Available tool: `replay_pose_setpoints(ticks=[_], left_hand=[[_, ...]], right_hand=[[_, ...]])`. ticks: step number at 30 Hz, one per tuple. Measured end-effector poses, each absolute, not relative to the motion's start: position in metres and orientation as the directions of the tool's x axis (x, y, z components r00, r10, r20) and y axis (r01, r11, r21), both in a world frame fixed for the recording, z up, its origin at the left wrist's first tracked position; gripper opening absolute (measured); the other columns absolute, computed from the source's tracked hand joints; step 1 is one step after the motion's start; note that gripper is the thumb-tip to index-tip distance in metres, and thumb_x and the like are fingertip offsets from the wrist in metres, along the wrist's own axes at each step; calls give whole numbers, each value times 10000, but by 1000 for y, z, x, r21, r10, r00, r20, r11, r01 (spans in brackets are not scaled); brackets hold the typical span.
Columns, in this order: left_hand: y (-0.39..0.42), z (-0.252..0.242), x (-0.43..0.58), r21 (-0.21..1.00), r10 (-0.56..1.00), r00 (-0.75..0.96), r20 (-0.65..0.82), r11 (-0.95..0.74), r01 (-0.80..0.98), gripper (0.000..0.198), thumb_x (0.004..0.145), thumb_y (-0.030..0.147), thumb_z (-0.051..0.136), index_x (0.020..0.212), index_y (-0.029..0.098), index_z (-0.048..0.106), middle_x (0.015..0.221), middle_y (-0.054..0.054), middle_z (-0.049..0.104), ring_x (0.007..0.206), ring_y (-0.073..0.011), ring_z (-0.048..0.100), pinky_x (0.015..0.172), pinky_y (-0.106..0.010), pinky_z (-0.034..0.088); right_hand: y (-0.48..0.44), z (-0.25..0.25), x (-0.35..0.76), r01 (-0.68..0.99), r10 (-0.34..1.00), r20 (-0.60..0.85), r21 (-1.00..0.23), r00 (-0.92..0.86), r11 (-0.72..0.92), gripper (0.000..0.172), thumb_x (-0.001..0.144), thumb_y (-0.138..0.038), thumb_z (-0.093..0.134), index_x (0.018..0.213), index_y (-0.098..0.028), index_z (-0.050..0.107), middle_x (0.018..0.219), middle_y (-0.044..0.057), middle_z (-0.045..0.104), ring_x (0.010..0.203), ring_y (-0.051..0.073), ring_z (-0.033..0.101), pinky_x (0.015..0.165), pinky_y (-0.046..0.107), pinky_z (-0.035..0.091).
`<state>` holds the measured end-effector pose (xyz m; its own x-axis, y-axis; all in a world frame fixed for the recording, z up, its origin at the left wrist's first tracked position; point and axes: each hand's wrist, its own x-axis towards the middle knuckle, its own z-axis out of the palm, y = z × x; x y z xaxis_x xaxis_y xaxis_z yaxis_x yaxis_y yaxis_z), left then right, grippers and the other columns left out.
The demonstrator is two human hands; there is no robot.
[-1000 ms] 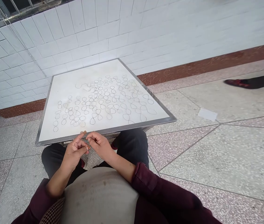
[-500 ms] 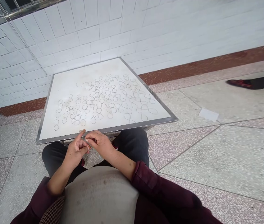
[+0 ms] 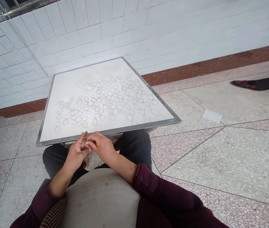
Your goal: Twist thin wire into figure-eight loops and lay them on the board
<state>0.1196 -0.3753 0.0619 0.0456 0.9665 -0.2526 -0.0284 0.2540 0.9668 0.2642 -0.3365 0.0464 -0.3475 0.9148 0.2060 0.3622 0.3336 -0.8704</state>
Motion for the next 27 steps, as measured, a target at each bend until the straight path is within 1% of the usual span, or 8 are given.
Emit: replay_pose_setpoints(ticks=[6,10,14,17,20,22,27], left_hand=[[-375,65,122,971,971,22,-239,239,-2,786,734,114,642,1485,149,410,679,42,606,608,-128,572,673,-290,477],[-373,64,124,974,975,3,-224,224,-23,761,737,120,638,1470,138,433,658,45,585,596,-129,557,667,-292,464],[-372,65,122,973,974,15,-225,225,-55,755,744,140,647,1466,124,429,669,43,580,603,-125,553,671,-289,463],[-372,67,119,973,974,15,-225,225,-54,776,737,145,652,1475,131,413,685,44,595,601,-123,570,671,-284,465],[-372,67,119,974,974,2,-226,225,-28,776,730,136,644,1472,125,416,683,44,599,597,-119,573,665,-275,463],[-373,67,120,974,975,0,-224,224,-17,759,732,129,630,1463,112,427,676,45,592,596,-115,567,660,-269,462],[-374,68,122,972,972,-13,-234,234,-24,770,737,134,625,1473,91,403,679,42,596,606,-112,557,670,-270,474]], right_hand=[[-337,48,263,370,921,221,-866,-320,337,173,893,-158,550,742,-242,564,780,9,581,725,167,561,630,287,414],[-337,49,260,385,928,213,-864,-306,326,187,907,-176,544,732,-240,540,763,4,572,735,172,551,639,291,404],[-336,52,258,393,933,210,-863,-294,318,144,916,-200,543,783,-245,574,789,7,578,754,176,553,647,296,397],[-336,55,258,370,930,199,-875,-310,311,126,934,-224,530,833,-253,599,810,11,596,783,182,556,680,306,409],[-336,55,259,363,926,192,-879,-324,309,148,943,-225,519,815,-246,590,798,14,596,784,185,549,697,312,415],[-337,54,259,379,924,205,-867,-322,325,162,952,-214,496,820,-240,585,798,19,587,772,183,544,687,310,414],[-337,51,260,431,923,197,-839,-331,333,140,967,-221,471,938,-241,607,884,25,600,780,172,566,652,289,417]])
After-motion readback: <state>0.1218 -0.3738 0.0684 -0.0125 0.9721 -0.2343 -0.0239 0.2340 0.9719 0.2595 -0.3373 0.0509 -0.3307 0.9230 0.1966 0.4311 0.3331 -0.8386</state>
